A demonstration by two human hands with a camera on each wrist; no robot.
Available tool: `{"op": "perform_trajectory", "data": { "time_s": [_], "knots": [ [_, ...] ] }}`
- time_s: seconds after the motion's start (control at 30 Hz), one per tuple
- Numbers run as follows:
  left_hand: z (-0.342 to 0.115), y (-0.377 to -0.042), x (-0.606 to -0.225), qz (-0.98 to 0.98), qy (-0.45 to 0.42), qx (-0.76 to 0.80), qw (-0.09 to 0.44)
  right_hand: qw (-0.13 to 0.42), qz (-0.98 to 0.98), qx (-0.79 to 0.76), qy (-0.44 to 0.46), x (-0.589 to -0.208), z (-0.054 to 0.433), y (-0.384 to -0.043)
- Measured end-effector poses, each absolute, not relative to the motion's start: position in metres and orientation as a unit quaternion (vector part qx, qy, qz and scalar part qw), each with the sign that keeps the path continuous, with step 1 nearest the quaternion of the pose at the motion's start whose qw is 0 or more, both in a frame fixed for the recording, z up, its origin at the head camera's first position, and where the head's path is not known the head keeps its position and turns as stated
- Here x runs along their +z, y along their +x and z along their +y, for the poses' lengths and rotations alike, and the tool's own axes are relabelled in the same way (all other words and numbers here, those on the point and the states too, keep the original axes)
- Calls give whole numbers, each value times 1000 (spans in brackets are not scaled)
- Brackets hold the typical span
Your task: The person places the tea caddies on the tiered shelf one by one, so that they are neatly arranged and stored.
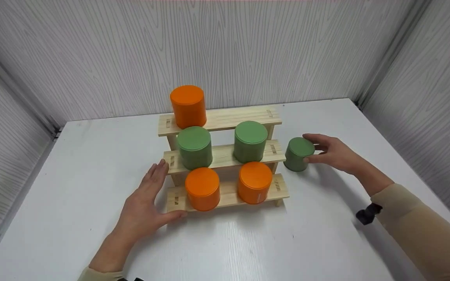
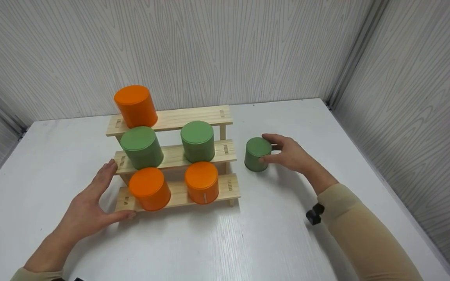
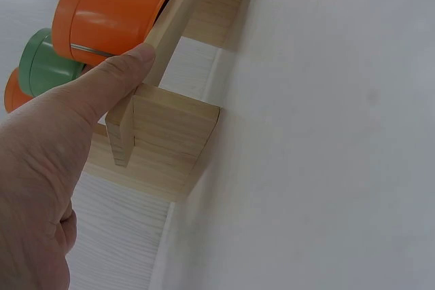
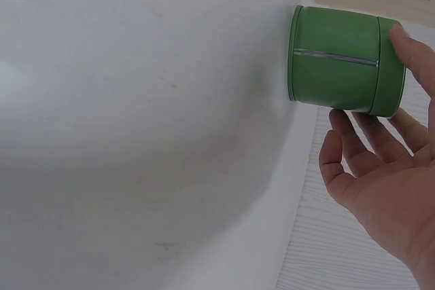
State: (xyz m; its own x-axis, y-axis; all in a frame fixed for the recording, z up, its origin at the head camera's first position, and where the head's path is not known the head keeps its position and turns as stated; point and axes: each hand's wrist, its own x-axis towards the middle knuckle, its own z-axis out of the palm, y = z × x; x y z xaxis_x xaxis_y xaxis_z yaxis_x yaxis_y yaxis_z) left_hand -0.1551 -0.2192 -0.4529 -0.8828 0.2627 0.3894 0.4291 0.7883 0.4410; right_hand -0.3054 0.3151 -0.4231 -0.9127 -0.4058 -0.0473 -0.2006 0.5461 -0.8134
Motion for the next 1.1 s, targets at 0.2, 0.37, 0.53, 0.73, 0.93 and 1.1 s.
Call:
{"op": "perform_trajectory", "data": {
  "time_s": [0.2,0.37,0.53,0.73,0.93,1.1],
  "knots": [
    [-219,-155,-453,-934,-184,-267,154,115,875,-439,-170,-425,315,-306],
    [-219,-155,-452,-933,-182,-271,149,118,876,-438,-162,-424,316,-307],
    [-219,-154,-450,-933,-180,-277,143,123,876,-439,-156,-420,317,-307],
    [-219,-153,-450,-936,-176,-274,137,122,876,-441,-151,-413,323,-306],
    [-220,-154,-450,-936,-173,-275,133,92,882,-439,-142,-389,329,-306],
    [-220,-154,-450,-938,-171,-275,123,49,892,-429,-133,-357,330,-305]
  ]
}}
